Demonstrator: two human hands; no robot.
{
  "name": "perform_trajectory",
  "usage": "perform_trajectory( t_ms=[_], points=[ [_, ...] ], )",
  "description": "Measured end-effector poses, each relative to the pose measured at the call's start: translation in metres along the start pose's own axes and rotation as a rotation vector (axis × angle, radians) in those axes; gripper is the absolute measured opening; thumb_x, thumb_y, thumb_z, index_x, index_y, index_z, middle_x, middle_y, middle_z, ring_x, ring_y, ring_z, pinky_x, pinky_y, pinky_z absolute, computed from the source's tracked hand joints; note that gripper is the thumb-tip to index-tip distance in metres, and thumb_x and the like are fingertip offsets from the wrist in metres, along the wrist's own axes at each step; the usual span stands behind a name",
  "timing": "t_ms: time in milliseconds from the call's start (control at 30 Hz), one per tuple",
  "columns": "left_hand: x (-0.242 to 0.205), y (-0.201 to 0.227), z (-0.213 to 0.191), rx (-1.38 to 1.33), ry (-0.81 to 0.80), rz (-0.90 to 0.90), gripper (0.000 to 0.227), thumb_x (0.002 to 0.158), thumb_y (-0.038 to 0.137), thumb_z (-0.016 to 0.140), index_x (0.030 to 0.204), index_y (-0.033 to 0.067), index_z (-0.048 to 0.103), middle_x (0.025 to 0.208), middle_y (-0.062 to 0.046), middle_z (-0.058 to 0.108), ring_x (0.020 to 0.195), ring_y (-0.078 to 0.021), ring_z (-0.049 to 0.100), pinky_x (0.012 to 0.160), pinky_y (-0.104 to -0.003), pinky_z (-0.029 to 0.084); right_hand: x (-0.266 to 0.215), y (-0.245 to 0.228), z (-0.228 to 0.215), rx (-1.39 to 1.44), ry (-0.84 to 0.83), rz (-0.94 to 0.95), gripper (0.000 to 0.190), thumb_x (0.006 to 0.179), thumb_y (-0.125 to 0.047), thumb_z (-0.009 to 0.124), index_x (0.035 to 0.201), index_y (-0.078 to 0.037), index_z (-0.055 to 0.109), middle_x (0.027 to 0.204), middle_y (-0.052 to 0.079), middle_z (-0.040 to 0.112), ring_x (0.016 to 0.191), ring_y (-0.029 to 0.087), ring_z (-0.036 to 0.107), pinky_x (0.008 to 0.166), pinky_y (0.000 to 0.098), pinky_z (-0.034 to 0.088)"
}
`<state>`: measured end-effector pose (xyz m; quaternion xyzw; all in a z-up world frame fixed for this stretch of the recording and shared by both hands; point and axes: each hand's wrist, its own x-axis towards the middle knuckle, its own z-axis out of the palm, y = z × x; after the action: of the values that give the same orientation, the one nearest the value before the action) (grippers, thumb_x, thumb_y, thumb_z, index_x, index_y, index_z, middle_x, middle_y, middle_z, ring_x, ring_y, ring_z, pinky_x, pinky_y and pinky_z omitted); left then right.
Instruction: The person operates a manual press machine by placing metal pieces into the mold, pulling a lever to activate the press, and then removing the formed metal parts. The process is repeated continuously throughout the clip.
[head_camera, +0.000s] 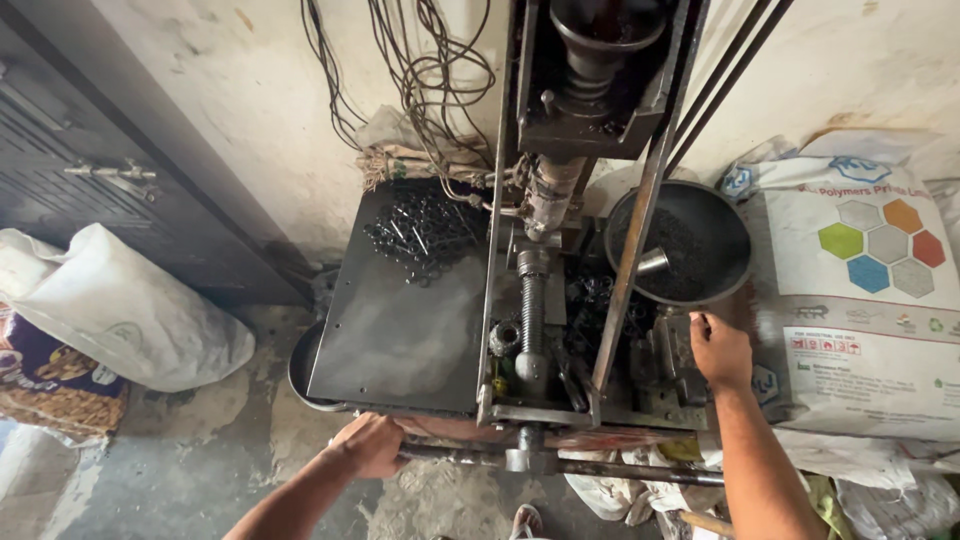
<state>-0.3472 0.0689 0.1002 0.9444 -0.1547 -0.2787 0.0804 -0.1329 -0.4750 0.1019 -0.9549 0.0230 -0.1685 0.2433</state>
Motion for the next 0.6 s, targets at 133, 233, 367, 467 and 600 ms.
perform_trajectory(
  t_ms=[133, 233, 367, 467, 600],
  points=[
    [0.000, 0.002, -0.004, 0.002, -0.027, -0.032, 0.028, 0.080, 0.036, 0.070, 0.085, 0.0101, 0.079, 0.085, -0.016, 0.074, 0.083, -0.0346, 0.073, 0.079, -0.043, 0.059, 0.004, 0.001, 0.001, -0.008, 0.002, 0.028, 0.032, 0.103, -0.038, 0.059, 0.111, -0.014, 0.077, 0.091, 0.021, 0.072, 0.089, 0.044, 0.069, 0.079, 0.0519, 0.055],
    [-0.002, 0.006, -0.003, 0.028, -0.018, -0.041, 0.027, 0.077, 0.034, 0.070, 0.085, 0.0102, 0.079, 0.086, -0.016, 0.074, 0.084, -0.0347, 0.074, 0.080, -0.044, 0.059, 0.005, 0.003, 0.002, -0.016, 0.004, 0.022, 0.032, 0.103, -0.039, 0.058, 0.110, -0.013, 0.077, 0.092, 0.021, 0.072, 0.090, 0.045, 0.069, 0.080, 0.0525, 0.054],
    [-0.005, 0.010, -0.005, 0.101, 0.031, -0.009, 0.028, 0.077, 0.034, 0.070, 0.085, 0.0090, 0.079, 0.086, -0.017, 0.074, 0.085, -0.0361, 0.073, 0.081, -0.045, 0.059, 0.001, 0.006, 0.003, -0.007, 0.007, 0.059, 0.032, 0.105, -0.037, 0.057, 0.111, -0.014, 0.078, 0.091, 0.022, 0.072, 0.091, 0.045, 0.068, 0.081, 0.0521, 0.054],
    [-0.007, 0.011, -0.005, 0.072, 0.000, -0.055, 0.029, 0.080, 0.036, 0.068, 0.086, 0.0099, 0.079, 0.086, -0.017, 0.074, 0.085, -0.0365, 0.073, 0.082, -0.045, 0.059, 0.001, 0.008, 0.003, 0.035, 0.018, 0.024, 0.032, 0.107, -0.036, 0.055, 0.114, -0.013, 0.077, 0.093, 0.022, 0.071, 0.093, 0.044, 0.068, 0.080, 0.0512, 0.054],
    [-0.001, 0.006, -0.003, 0.029, -0.008, -0.047, 0.026, 0.080, 0.033, 0.066, 0.082, 0.0095, 0.078, 0.084, -0.016, 0.074, 0.082, -0.0349, 0.074, 0.081, -0.043, 0.060, 0.004, 0.005, 0.001, 0.123, 0.062, -0.077, 0.032, 0.111, -0.032, 0.051, 0.118, -0.011, 0.074, 0.099, 0.021, 0.072, 0.094, 0.042, 0.069, 0.081, 0.0495, 0.054]
  ],
)
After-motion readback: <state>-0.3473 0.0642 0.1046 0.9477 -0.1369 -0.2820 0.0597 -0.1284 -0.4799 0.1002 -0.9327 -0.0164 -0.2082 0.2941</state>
